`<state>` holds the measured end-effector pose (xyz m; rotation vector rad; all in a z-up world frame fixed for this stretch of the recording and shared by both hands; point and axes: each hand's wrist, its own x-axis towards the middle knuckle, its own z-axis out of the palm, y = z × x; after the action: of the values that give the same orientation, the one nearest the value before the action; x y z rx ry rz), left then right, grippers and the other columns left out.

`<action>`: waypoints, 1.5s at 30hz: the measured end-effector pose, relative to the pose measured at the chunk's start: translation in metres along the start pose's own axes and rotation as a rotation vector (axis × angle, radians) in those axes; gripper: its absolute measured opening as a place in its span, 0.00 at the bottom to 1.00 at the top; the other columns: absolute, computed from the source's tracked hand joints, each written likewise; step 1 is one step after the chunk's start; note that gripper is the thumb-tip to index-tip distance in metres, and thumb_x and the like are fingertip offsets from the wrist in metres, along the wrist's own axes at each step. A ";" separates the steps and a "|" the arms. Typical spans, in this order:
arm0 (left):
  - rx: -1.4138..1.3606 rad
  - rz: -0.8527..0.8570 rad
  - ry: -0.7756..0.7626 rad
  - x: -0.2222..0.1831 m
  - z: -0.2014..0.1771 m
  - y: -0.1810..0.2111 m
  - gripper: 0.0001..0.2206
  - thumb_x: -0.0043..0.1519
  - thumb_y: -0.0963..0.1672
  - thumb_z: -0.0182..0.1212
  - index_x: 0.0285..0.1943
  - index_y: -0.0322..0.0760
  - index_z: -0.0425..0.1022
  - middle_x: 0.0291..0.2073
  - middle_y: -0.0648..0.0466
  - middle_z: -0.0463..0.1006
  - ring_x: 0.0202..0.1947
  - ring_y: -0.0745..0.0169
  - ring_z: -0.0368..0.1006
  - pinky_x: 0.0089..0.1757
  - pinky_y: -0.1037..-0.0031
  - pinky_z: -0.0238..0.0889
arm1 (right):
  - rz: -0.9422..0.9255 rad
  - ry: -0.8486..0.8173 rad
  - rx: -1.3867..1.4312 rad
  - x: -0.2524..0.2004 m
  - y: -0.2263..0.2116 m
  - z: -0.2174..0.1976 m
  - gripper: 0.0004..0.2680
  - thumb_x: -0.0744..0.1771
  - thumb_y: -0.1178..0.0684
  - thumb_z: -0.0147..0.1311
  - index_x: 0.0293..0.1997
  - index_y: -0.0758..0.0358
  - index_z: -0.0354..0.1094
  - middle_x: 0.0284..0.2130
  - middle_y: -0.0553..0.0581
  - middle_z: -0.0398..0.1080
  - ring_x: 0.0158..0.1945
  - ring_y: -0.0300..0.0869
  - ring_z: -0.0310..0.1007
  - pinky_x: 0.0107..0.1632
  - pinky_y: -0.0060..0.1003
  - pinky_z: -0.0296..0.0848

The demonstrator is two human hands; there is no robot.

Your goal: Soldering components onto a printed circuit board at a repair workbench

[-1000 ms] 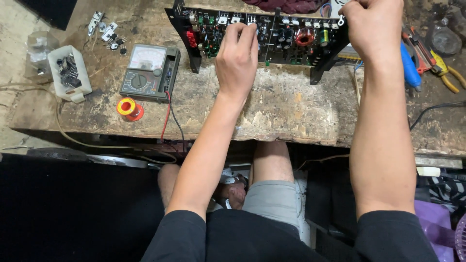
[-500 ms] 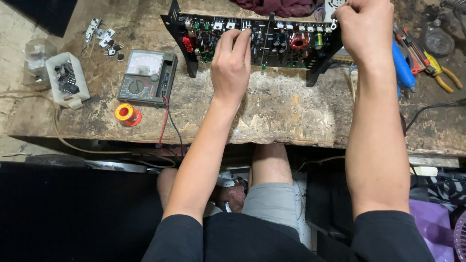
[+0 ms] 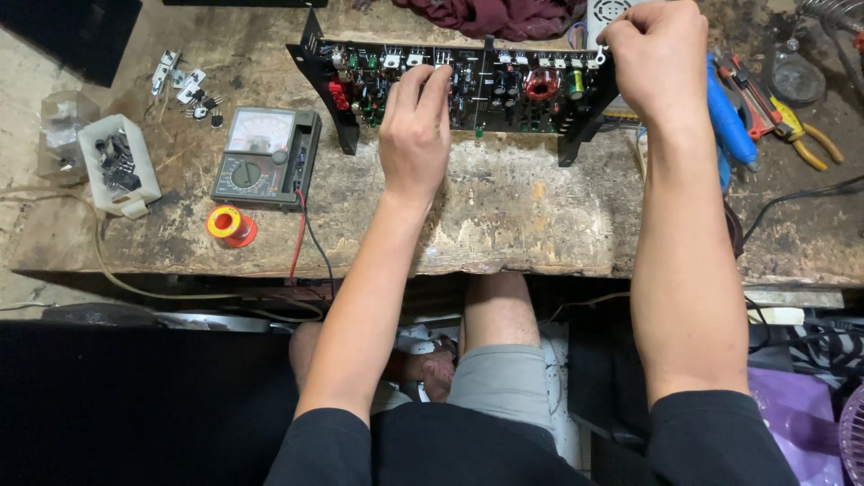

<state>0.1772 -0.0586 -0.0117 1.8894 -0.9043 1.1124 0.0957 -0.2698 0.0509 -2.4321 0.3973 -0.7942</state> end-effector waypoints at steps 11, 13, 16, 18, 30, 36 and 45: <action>-0.014 0.014 -0.019 0.002 -0.003 0.000 0.09 0.50 0.34 0.57 0.38 0.31 0.68 0.33 0.48 0.69 0.31 0.59 0.69 0.37 0.76 0.70 | 0.030 -0.009 0.036 -0.001 -0.004 -0.001 0.15 0.64 0.59 0.51 0.14 0.59 0.48 0.13 0.46 0.42 0.21 0.32 0.41 0.24 0.33 0.43; -0.021 0.014 0.001 0.003 -0.002 0.000 0.09 0.51 0.35 0.57 0.39 0.31 0.68 0.33 0.47 0.69 0.31 0.59 0.69 0.37 0.77 0.71 | 0.024 -0.002 0.035 -0.001 -0.005 -0.001 0.11 0.63 0.59 0.50 0.16 0.60 0.57 0.12 0.45 0.45 0.21 0.31 0.43 0.23 0.31 0.45; -0.038 -0.002 0.034 0.005 0.000 0.003 0.08 0.51 0.35 0.57 0.38 0.30 0.68 0.32 0.47 0.70 0.31 0.59 0.70 0.37 0.78 0.70 | 0.006 -0.010 0.037 -0.002 -0.007 -0.002 0.13 0.64 0.60 0.50 0.15 0.61 0.55 0.12 0.46 0.45 0.21 0.31 0.43 0.24 0.31 0.47; -0.041 0.001 0.044 0.009 -0.002 0.004 0.08 0.50 0.35 0.57 0.38 0.29 0.68 0.31 0.47 0.70 0.31 0.59 0.70 0.37 0.78 0.70 | 0.011 -0.012 0.036 -0.003 -0.009 -0.003 0.11 0.63 0.60 0.49 0.16 0.61 0.57 0.12 0.46 0.45 0.21 0.32 0.43 0.24 0.32 0.46; -0.028 0.051 0.061 0.016 0.003 -0.003 0.07 0.51 0.35 0.57 0.37 0.28 0.68 0.30 0.47 0.70 0.31 0.59 0.68 0.37 0.79 0.69 | 0.010 0.014 0.011 -0.003 -0.007 -0.002 0.14 0.64 0.60 0.49 0.15 0.59 0.49 0.12 0.46 0.45 0.21 0.32 0.41 0.25 0.34 0.43; 0.036 0.215 0.074 0.019 0.006 -0.018 0.07 0.53 0.37 0.57 0.39 0.30 0.67 0.30 0.47 0.71 0.29 0.61 0.68 0.34 0.79 0.69 | -0.029 0.056 0.041 0.000 0.005 0.006 0.13 0.61 0.60 0.48 0.16 0.58 0.44 0.14 0.46 0.42 0.22 0.33 0.40 0.27 0.34 0.40; 0.180 0.451 0.117 0.028 -0.003 -0.030 0.03 0.54 0.40 0.56 0.35 0.35 0.70 0.26 0.52 0.73 0.24 0.66 0.67 0.27 0.81 0.59 | -0.127 0.073 0.135 -0.003 -0.003 0.002 0.10 0.61 0.63 0.45 0.24 0.60 0.43 0.20 0.51 0.46 0.27 0.37 0.42 0.30 0.35 0.43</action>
<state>0.2120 -0.0478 0.0068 1.7820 -1.2344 1.6001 0.0949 -0.2649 0.0497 -2.3257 0.2101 -0.9351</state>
